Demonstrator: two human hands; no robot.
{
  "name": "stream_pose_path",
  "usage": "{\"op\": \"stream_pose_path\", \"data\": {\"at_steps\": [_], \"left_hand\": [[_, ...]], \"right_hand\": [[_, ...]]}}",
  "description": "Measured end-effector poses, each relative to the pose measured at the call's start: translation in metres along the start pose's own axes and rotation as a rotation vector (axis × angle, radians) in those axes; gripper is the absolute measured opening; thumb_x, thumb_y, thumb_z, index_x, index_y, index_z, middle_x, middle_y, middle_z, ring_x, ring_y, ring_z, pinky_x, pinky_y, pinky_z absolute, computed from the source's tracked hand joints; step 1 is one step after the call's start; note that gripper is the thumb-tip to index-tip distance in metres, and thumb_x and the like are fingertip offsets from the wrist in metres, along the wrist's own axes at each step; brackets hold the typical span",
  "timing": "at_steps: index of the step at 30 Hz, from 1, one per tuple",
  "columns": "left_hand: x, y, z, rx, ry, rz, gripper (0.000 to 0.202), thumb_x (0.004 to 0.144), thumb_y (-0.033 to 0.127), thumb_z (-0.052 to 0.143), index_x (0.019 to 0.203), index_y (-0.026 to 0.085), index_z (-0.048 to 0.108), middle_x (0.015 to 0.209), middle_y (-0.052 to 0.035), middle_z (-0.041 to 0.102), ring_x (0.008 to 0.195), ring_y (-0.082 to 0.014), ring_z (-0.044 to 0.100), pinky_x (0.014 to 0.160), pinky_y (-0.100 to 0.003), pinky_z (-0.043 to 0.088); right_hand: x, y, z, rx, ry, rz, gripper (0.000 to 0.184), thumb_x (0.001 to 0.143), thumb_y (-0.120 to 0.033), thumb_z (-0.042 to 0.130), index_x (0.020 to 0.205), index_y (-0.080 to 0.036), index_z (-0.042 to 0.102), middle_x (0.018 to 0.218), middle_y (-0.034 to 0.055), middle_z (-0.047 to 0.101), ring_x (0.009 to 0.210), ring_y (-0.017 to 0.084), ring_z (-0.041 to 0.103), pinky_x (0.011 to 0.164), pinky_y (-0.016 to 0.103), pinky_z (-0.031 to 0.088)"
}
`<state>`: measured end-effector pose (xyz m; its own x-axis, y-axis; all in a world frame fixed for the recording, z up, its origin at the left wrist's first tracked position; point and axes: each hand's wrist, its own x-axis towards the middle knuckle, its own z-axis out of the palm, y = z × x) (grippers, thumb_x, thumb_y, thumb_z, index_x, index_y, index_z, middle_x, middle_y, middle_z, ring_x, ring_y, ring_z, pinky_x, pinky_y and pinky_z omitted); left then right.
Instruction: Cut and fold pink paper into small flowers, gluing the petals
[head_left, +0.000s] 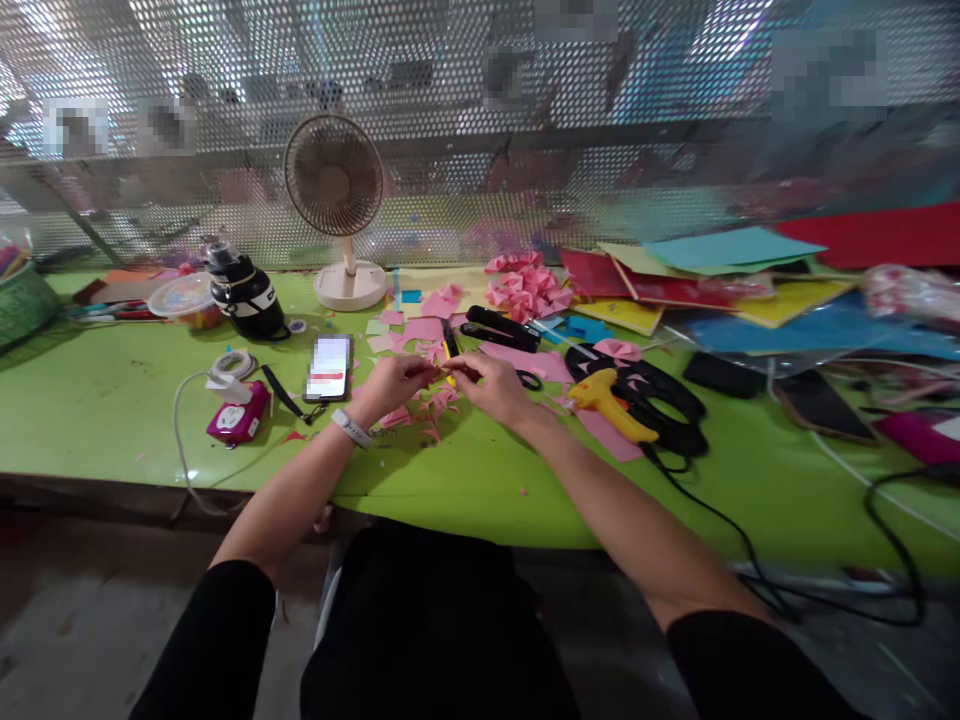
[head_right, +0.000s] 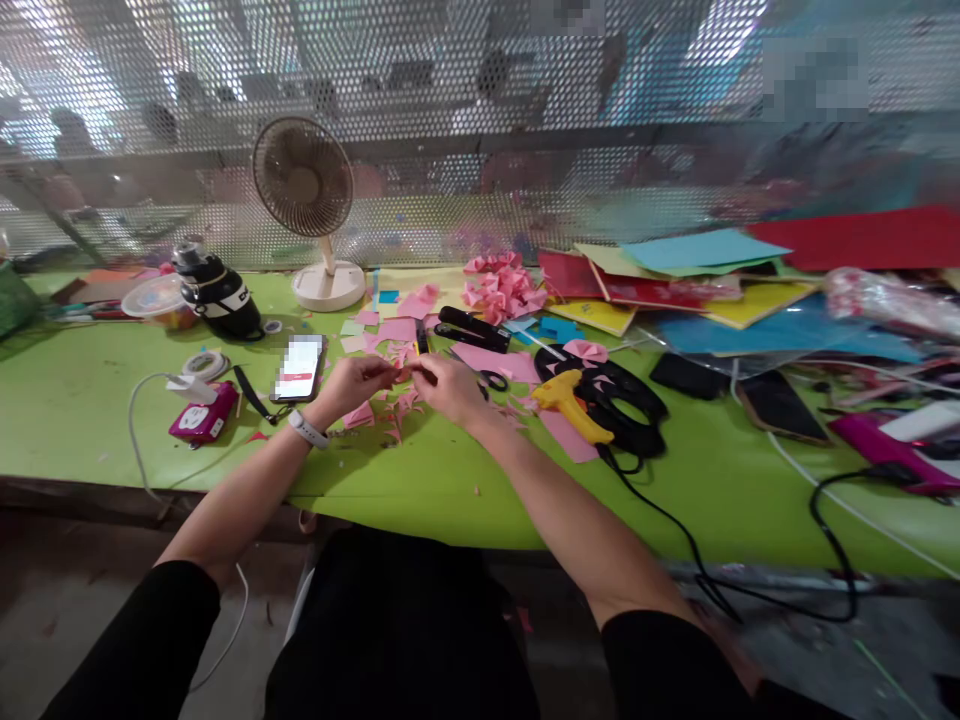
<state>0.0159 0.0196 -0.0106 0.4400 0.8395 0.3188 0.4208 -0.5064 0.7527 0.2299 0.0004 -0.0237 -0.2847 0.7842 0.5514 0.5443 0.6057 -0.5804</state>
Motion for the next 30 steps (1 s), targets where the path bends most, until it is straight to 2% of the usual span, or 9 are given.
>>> {"op": "stream_pose_path", "data": {"at_steps": [4,8,14,18,21,25,28,30], "left_hand": [[0.0,-0.003,0.003,-0.11,-0.022,-0.033,0.032,0.088,0.045,0.068,0.088,0.015,0.077,0.08,-0.0072,0.077,0.07,-0.0157,0.07,0.064,-0.024,0.052],[0.001,-0.003,0.003,-0.144,-0.053,-0.043,0.037,0.089,0.048,0.065,0.09,0.014,0.077,0.083,-0.0091,0.077,0.073,-0.0162,0.071,0.066,-0.025,0.054],[0.001,-0.002,0.002,0.043,-0.043,0.003,0.036,0.095,0.046,0.059,0.093,0.016,0.079,0.083,-0.0094,0.078,0.067,-0.0159,0.068,0.062,-0.026,0.049],[-0.002,-0.002,0.002,0.187,0.001,0.125,0.03,0.095,0.045,0.06,0.102,0.023,0.08,0.099,-0.0089,0.08,0.082,-0.0189,0.072,0.073,-0.028,0.051],[-0.003,-0.001,0.002,0.193,0.029,0.148,0.026,0.094,0.045,0.064,0.102,0.027,0.08,0.11,-0.0082,0.078,0.096,-0.0205,0.073,0.085,-0.031,0.052],[-0.002,-0.001,0.006,0.137,0.07,0.097,0.021,0.09,0.043,0.069,0.095,0.027,0.081,0.103,-0.0072,0.079,0.095,-0.0197,0.072,0.087,-0.032,0.053],[0.001,-0.001,0.009,0.073,0.16,0.063,0.019,0.088,0.04,0.072,0.092,0.024,0.082,0.098,-0.0086,0.077,0.087,-0.0183,0.069,0.08,-0.031,0.054],[0.002,-0.001,0.01,0.028,0.22,-0.007,0.019,0.085,0.039,0.074,0.088,0.022,0.082,0.092,-0.0084,0.075,0.082,-0.0173,0.067,0.075,-0.029,0.052]], "right_hand": [[0.0,-0.004,0.002,0.127,0.021,0.114,0.024,0.089,-0.03,0.062,0.108,-0.019,0.072,0.098,0.0099,0.077,0.078,0.022,0.071,0.071,0.035,0.058],[0.0,-0.003,0.004,0.158,0.006,0.141,0.022,0.089,-0.034,0.061,0.101,-0.02,0.074,0.093,0.0082,0.077,0.076,0.022,0.071,0.07,0.036,0.057],[0.001,0.002,0.004,0.108,0.003,0.106,0.018,0.092,-0.032,0.06,0.098,-0.021,0.073,0.091,0.0075,0.077,0.077,0.023,0.07,0.073,0.037,0.055],[0.002,0.003,0.0,-0.017,-0.017,0.047,0.014,0.094,-0.028,0.06,0.094,-0.022,0.073,0.09,0.008,0.077,0.08,0.024,0.07,0.077,0.039,0.054],[0.001,0.001,-0.001,-0.061,-0.042,0.036,0.015,0.095,-0.026,0.059,0.093,-0.022,0.073,0.091,0.0078,0.077,0.081,0.024,0.07,0.077,0.038,0.054],[0.001,0.0,-0.005,-0.083,-0.072,0.047,0.016,0.095,-0.03,0.06,0.094,-0.022,0.074,0.095,0.0085,0.077,0.084,0.024,0.071,0.079,0.038,0.054],[0.007,0.006,-0.022,-0.094,-0.027,0.165,0.021,0.095,-0.037,0.06,0.1,-0.02,0.073,0.092,0.0086,0.077,0.079,0.023,0.07,0.074,0.034,0.053],[0.015,0.015,-0.04,-0.206,0.092,0.312,0.024,0.098,-0.035,0.056,0.102,-0.018,0.071,0.091,0.0095,0.076,0.077,0.022,0.069,0.073,0.033,0.052]]}}
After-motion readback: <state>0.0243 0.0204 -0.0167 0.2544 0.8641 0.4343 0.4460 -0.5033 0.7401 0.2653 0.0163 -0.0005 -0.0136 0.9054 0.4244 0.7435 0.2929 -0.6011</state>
